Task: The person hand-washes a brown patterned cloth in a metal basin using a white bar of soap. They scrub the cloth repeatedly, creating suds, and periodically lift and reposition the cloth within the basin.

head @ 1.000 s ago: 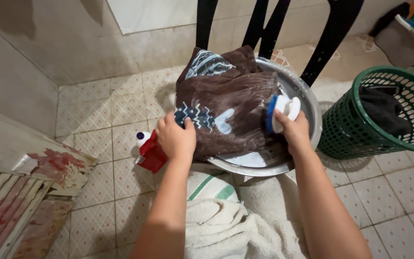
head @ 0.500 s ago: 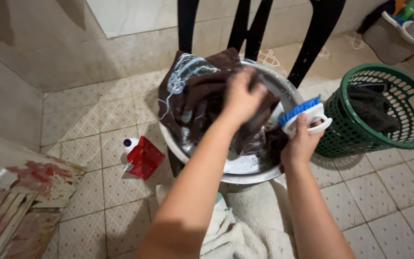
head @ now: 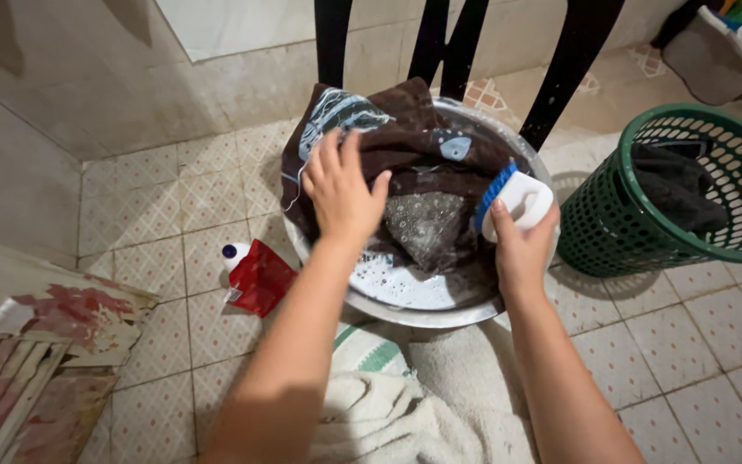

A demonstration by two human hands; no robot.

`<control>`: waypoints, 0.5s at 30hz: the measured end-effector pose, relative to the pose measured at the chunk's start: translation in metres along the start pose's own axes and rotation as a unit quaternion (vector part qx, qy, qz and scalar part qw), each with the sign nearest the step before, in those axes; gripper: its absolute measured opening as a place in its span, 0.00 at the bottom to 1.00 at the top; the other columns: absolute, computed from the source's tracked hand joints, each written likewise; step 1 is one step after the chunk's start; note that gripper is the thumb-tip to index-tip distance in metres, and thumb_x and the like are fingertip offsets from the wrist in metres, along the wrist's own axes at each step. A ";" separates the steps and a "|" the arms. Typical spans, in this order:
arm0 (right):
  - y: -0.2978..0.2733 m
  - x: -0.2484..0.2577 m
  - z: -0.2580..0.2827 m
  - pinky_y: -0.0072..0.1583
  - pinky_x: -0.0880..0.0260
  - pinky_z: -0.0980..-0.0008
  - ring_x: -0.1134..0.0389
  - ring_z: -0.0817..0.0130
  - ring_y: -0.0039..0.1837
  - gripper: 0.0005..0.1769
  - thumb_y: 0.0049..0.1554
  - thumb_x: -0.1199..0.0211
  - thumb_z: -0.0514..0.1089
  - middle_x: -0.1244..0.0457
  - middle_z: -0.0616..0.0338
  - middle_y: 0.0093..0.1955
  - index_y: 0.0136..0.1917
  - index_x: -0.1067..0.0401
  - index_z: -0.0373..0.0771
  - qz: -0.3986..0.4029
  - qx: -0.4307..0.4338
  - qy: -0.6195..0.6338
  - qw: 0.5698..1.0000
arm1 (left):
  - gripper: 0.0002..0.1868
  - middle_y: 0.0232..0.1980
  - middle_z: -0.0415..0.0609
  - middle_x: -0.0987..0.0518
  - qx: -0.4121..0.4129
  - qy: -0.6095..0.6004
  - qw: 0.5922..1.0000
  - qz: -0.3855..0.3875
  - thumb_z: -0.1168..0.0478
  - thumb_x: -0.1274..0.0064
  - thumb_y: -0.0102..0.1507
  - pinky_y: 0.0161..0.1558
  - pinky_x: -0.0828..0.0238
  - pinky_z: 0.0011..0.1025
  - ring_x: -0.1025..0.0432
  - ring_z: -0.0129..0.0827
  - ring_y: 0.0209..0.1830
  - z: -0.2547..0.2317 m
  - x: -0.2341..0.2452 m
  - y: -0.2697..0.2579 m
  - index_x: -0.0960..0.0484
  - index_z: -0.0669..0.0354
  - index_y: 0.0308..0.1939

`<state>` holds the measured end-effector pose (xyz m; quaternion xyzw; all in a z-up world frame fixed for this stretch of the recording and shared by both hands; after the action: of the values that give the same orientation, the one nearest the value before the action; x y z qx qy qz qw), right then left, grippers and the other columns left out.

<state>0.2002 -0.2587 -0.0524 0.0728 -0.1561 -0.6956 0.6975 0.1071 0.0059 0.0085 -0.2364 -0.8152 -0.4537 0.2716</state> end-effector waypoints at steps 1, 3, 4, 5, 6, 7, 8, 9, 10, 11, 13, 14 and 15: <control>0.003 -0.004 -0.002 0.66 0.34 0.65 0.36 0.64 0.65 0.36 0.59 0.29 0.48 0.39 0.50 0.64 0.71 0.43 0.32 0.015 -0.014 0.019 1.000 | 0.38 0.64 0.60 0.27 -0.016 -0.009 0.999 -0.050 0.46 0.37 0.55 0.63 0.51 0.59 0.38 0.58 0.67 0.004 0.009 0.002 0.29 0.61 0.64; 0.004 -0.008 -0.004 0.65 0.34 0.65 0.35 0.64 0.64 0.36 0.58 0.29 0.49 0.39 0.50 0.64 0.70 0.43 0.32 0.032 -0.025 0.017 0.999 | 0.35 0.63 0.57 0.25 0.046 -0.047 0.998 0.025 0.46 0.37 0.57 0.63 0.46 0.57 0.34 0.54 0.65 0.013 0.008 0.004 0.29 0.56 0.64; 0.003 -0.009 -0.003 0.65 0.34 0.65 0.35 0.63 0.64 0.36 0.58 0.29 0.49 0.38 0.50 0.64 0.70 0.43 0.32 0.035 -0.022 -0.005 0.999 | 0.34 0.62 0.55 0.23 0.075 -0.067 0.993 0.061 0.46 0.37 0.58 0.63 0.44 0.56 0.32 0.52 0.64 0.016 0.007 0.006 0.28 0.53 0.63; 0.001 -0.008 -0.003 0.65 0.33 0.65 0.35 0.63 0.64 0.36 0.58 0.29 0.49 0.38 0.50 0.63 0.69 0.43 0.32 0.038 -0.021 -0.029 0.999 | 0.31 0.60 0.55 0.22 0.086 -0.097 0.988 0.085 0.45 0.40 0.60 0.60 0.39 0.53 0.30 0.53 0.61 0.016 0.007 0.005 0.27 0.52 0.64; 0.001 -0.006 -0.002 0.65 0.33 0.65 0.35 0.63 0.64 0.36 0.58 0.29 0.49 0.38 0.50 0.64 0.70 0.43 0.32 0.038 -0.018 -0.030 0.999 | 0.29 0.57 0.56 0.20 0.097 -0.128 0.981 0.109 0.45 0.43 0.63 0.57 0.34 0.50 0.28 0.54 0.59 0.014 0.008 0.003 0.26 0.51 0.64; 0.000 -0.005 -0.001 0.65 0.33 0.65 0.35 0.63 0.64 0.37 0.58 0.29 0.49 0.38 0.50 0.64 0.71 0.43 0.32 0.040 -0.016 -0.030 0.999 | 0.27 0.55 0.57 0.18 0.109 -0.156 0.973 0.133 0.44 0.46 0.65 0.55 0.29 0.47 0.25 0.55 0.56 0.013 0.011 0.000 0.25 0.51 0.64; 0.000 -0.005 0.000 0.65 0.33 0.65 0.35 0.62 0.65 0.37 0.58 0.29 0.48 0.38 0.50 0.64 0.71 0.43 0.33 0.041 -0.014 -0.031 0.999 | 0.25 0.51 0.57 0.17 0.084 -0.144 0.976 0.139 0.43 0.46 0.66 0.52 0.29 0.47 0.24 0.55 0.52 0.007 0.018 -0.008 0.23 0.50 0.61; 0.001 -0.006 0.001 0.66 0.34 0.65 0.36 0.63 0.66 0.39 0.58 0.29 0.48 0.40 0.50 0.65 0.73 0.45 0.33 0.041 -0.010 -0.003 0.999 | 0.24 0.46 0.58 0.17 0.057 -0.132 0.979 0.142 0.42 0.47 0.66 0.48 0.28 0.47 0.23 0.56 0.47 -0.002 0.028 -0.018 0.21 0.50 0.59; 0.000 -0.006 0.002 0.66 0.35 0.65 0.37 0.63 0.67 0.41 0.57 0.29 0.48 0.41 0.50 0.67 0.74 0.48 0.34 0.041 -0.007 0.024 0.999 | 0.23 0.42 0.58 0.16 0.031 -0.121 0.982 0.144 0.41 0.48 0.67 0.45 0.27 0.47 0.21 0.57 0.42 -0.010 0.038 -0.028 0.19 0.50 0.57; -0.001 -0.004 0.002 0.67 0.35 0.64 0.38 0.63 0.68 0.43 0.57 0.29 0.48 0.42 0.51 0.68 0.75 0.50 0.35 0.040 -0.007 0.049 0.998 | 0.22 0.37 0.57 0.17 0.024 -0.096 0.985 0.142 0.39 0.48 0.66 0.42 0.28 0.48 0.22 0.56 0.38 -0.014 0.052 -0.042 0.16 0.49 0.50; 0.002 -0.005 0.006 0.68 0.36 0.64 0.38 0.62 0.68 0.44 0.57 0.29 0.47 0.42 0.49 0.68 0.77 0.50 0.36 0.064 0.011 0.042 0.997 | 0.21 0.30 0.56 0.18 0.036 -0.046 0.990 0.132 0.37 0.47 0.65 0.39 0.30 0.48 0.22 0.55 0.32 -0.018 0.075 -0.062 0.15 0.49 0.41; 0.002 -0.008 0.009 0.69 0.36 0.63 0.37 0.61 0.69 0.45 0.57 0.28 0.47 0.41 0.48 0.69 0.78 0.50 0.36 0.077 0.019 0.038 0.996 | 0.21 0.28 0.55 0.18 0.055 -0.022 0.991 0.123 0.37 0.47 0.65 0.39 0.31 0.47 0.23 0.54 0.29 -0.014 0.085 -0.070 0.16 0.49 0.38; 0.003 -0.014 0.015 0.69 0.36 0.63 0.37 0.60 0.69 0.45 0.57 0.28 0.46 0.41 0.48 0.69 0.78 0.49 0.37 0.080 0.039 -0.010 0.996 | 0.22 0.25 0.55 0.19 0.075 0.005 0.991 0.114 0.37 0.46 0.65 0.39 0.33 0.47 0.23 0.53 0.27 -0.010 0.091 -0.074 0.17 0.50 0.35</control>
<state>0.1986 -0.2430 -0.0385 0.0806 -0.1955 -0.6319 0.7457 -0.0047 -0.0254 0.0270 -0.3040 -0.8132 -0.3587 0.3429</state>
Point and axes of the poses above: each hand's wrist, its own y-axis towards the middle knuckle, its own x-axis out of the back of the hand, z = x × y, the point moved 4 cm from there along y, towards the middle knuckle
